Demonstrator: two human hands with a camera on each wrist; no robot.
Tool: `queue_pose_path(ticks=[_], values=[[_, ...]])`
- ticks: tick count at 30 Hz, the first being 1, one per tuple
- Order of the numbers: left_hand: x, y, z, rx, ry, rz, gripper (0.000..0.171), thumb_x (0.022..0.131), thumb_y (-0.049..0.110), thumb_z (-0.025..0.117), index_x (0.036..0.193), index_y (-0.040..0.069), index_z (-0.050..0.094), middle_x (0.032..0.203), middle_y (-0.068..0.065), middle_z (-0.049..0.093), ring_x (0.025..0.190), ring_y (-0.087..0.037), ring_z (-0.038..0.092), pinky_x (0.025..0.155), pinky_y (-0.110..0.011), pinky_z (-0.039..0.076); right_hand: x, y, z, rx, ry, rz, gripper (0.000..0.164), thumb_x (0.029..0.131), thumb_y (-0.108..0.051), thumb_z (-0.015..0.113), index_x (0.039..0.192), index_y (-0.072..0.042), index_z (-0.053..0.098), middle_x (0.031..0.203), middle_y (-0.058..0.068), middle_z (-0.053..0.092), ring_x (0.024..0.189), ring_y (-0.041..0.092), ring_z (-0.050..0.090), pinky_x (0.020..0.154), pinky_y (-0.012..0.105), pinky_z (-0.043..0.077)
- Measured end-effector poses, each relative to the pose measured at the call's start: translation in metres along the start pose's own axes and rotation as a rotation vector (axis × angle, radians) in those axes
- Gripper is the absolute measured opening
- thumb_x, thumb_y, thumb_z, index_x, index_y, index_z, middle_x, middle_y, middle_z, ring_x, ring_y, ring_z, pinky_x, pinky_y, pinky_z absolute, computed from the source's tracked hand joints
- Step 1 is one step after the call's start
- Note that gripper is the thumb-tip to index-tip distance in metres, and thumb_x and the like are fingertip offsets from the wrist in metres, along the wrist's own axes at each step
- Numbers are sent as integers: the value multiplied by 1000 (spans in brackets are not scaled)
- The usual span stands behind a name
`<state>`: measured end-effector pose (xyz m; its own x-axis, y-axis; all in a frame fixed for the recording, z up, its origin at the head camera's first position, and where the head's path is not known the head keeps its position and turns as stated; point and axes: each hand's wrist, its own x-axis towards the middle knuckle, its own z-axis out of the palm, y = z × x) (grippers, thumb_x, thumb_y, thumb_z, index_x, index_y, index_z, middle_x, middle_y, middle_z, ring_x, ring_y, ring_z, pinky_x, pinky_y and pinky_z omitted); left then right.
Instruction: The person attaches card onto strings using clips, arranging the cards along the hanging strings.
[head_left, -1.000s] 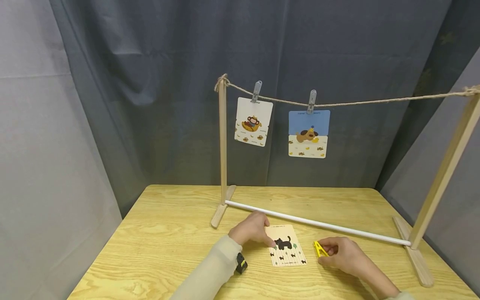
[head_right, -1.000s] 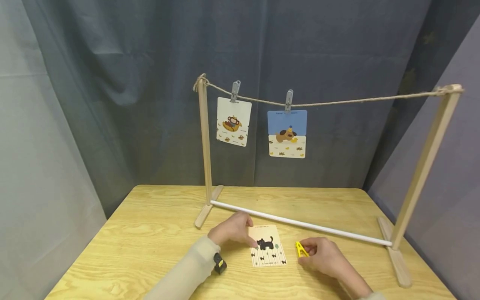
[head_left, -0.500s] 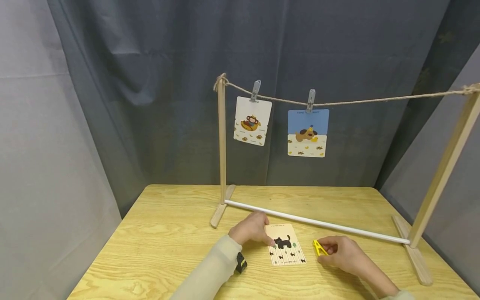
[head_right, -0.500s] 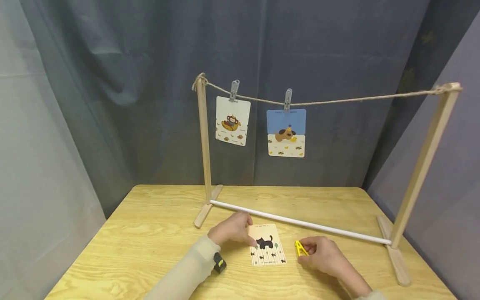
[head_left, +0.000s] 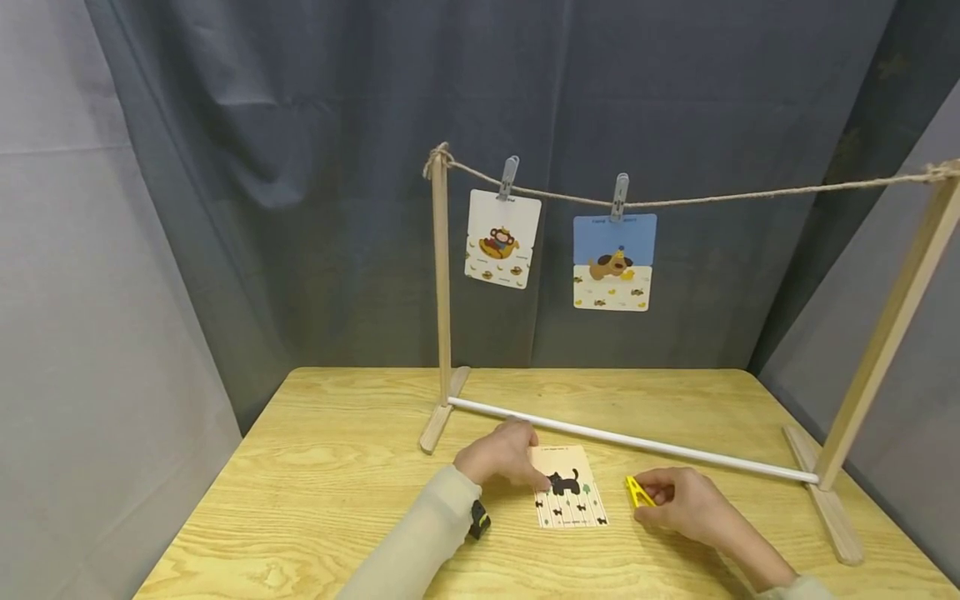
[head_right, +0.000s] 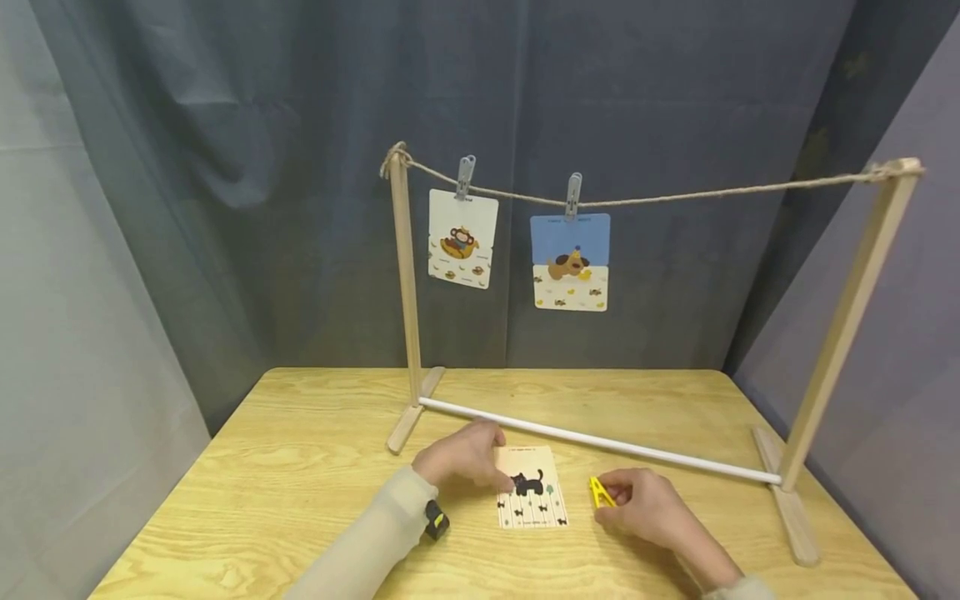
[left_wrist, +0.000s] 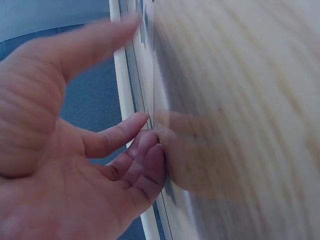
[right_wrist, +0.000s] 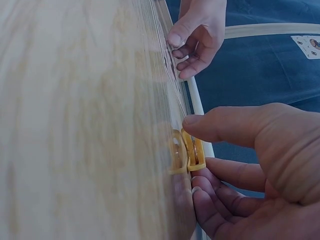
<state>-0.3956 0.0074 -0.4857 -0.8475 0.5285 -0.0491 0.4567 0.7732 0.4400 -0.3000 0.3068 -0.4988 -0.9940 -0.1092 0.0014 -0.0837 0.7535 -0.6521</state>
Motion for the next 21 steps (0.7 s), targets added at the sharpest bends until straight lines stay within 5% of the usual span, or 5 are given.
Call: queue_pose_path(ticks=[6, 21], values=[[-5, 5, 0, 39, -21, -19, 103, 58, 58, 98, 138, 8, 58, 136, -6, 53, 127, -22, 48, 103, -34, 48, 1, 0, 0, -4, 1, -25, 53, 77, -24, 92, 121, -1, 73, 92, 0, 67, 84, 15, 58, 67, 24, 49], [-2, 6, 2, 109, -23, 11, 94, 59, 55, 98, 132, 8, 61, 131, -3, 56, 128, -22, 48, 106, -33, 46, 1, 3, 0, -20, 10, -44, 53, 77, -25, 92, 120, -1, 74, 92, -1, 67, 83, 13, 58, 68, 24, 49]])
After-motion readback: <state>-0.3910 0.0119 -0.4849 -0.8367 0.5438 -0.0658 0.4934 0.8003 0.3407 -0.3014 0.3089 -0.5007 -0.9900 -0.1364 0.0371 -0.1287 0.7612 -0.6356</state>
